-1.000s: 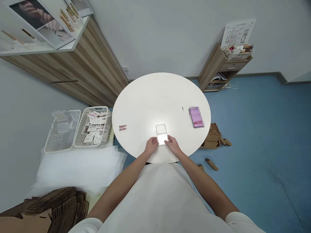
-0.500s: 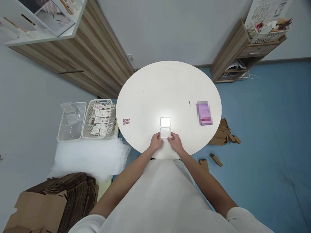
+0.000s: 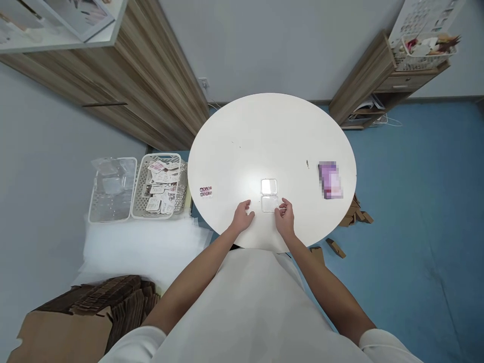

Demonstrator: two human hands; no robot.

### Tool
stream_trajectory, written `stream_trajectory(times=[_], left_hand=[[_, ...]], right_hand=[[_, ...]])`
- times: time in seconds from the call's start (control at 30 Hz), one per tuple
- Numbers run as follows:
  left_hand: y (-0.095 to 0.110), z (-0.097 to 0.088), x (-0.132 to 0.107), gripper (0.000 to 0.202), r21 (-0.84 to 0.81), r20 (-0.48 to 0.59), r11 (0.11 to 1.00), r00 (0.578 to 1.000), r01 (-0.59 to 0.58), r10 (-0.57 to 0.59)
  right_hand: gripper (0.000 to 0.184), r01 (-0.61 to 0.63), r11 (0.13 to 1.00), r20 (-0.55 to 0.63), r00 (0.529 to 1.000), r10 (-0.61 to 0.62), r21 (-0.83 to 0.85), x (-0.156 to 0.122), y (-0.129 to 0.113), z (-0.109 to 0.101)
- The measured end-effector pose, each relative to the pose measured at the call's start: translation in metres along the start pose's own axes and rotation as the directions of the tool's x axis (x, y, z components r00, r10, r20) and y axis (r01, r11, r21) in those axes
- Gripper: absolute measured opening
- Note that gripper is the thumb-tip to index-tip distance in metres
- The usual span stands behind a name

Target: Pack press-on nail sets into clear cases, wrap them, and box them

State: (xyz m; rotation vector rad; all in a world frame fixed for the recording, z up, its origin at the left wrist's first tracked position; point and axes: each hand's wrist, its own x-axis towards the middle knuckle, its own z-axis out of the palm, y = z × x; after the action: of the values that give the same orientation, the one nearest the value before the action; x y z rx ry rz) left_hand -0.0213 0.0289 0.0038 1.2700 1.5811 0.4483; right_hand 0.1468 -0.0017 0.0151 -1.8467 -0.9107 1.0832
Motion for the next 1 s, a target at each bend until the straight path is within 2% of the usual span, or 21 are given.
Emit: stream_trajectory(times=[0.1, 0.23, 0.33, 0.4, 0.53, 0.67, 0.73, 0.83, 1.0], left_hand=[[-0.019, -0.046, 0.001, 0.042, 0.095, -0.15, 0.994, 0.986, -0.054, 0.068], [-0.049, -0.117, 0.013, 0.04, 0.256, -0.338, 0.967, 0.937, 0.0, 0.09], [-0.064, -0.157, 0.026, 0.048, 0.335, -0.331, 0.942, 0.936, -0.002, 0.119], [-0.068, -0.172, 0.036, 0.054, 0.367, -0.282, 0.93, 0.953, -0.003, 0.114], [-0.067, -0.184, 0.052, 0.071, 0.424, -0.179, 0.906, 0.98, 0.0, 0.084], [-0.07, -0.184, 0.061, 0.071, 0.424, -0.095, 0.905, 0.992, -0.036, 0.084], [-0.074, -0.183, 0.063, 0.067, 0.417, -0.073, 0.907, 0.993, -0.056, 0.095], [-0.078, -0.182, 0.065, 0.061, 0.394, -0.066, 0.915, 0.99, -0.091, 0.127], [-0.081, -0.178, 0.063, 0.057, 0.377, -0.064, 0.913, 0.978, -0.159, 0.197]], right_hand=[[0.044, 0.083, 0.996, 0.118, 0.99, -0.078, -0.037, -0.004, -0.015, 0.027], [0.043, 0.205, 0.956, 0.346, 0.93, -0.123, -0.212, 0.002, -0.033, 0.075], [0.045, 0.3, 0.889, 0.444, 0.887, -0.126, -0.347, 0.013, -0.045, 0.114], [0.048, 0.364, 0.837, 0.499, 0.857, -0.129, -0.409, 0.02, -0.053, 0.14], [0.054, 0.449, 0.756, 0.556, 0.82, -0.137, -0.476, 0.033, -0.065, 0.187], [0.06, 0.391, 0.746, 0.503, 0.86, -0.087, -0.539, 0.037, -0.066, 0.218], [0.061, 0.387, 0.697, 0.476, 0.876, -0.074, -0.604, 0.037, -0.064, 0.225], [0.064, 0.419, 0.618, 0.476, 0.876, -0.082, -0.665, 0.036, -0.062, 0.228], [0.061, 0.43, 0.611, 0.471, 0.876, -0.104, -0.664, 0.034, -0.062, 0.226]])
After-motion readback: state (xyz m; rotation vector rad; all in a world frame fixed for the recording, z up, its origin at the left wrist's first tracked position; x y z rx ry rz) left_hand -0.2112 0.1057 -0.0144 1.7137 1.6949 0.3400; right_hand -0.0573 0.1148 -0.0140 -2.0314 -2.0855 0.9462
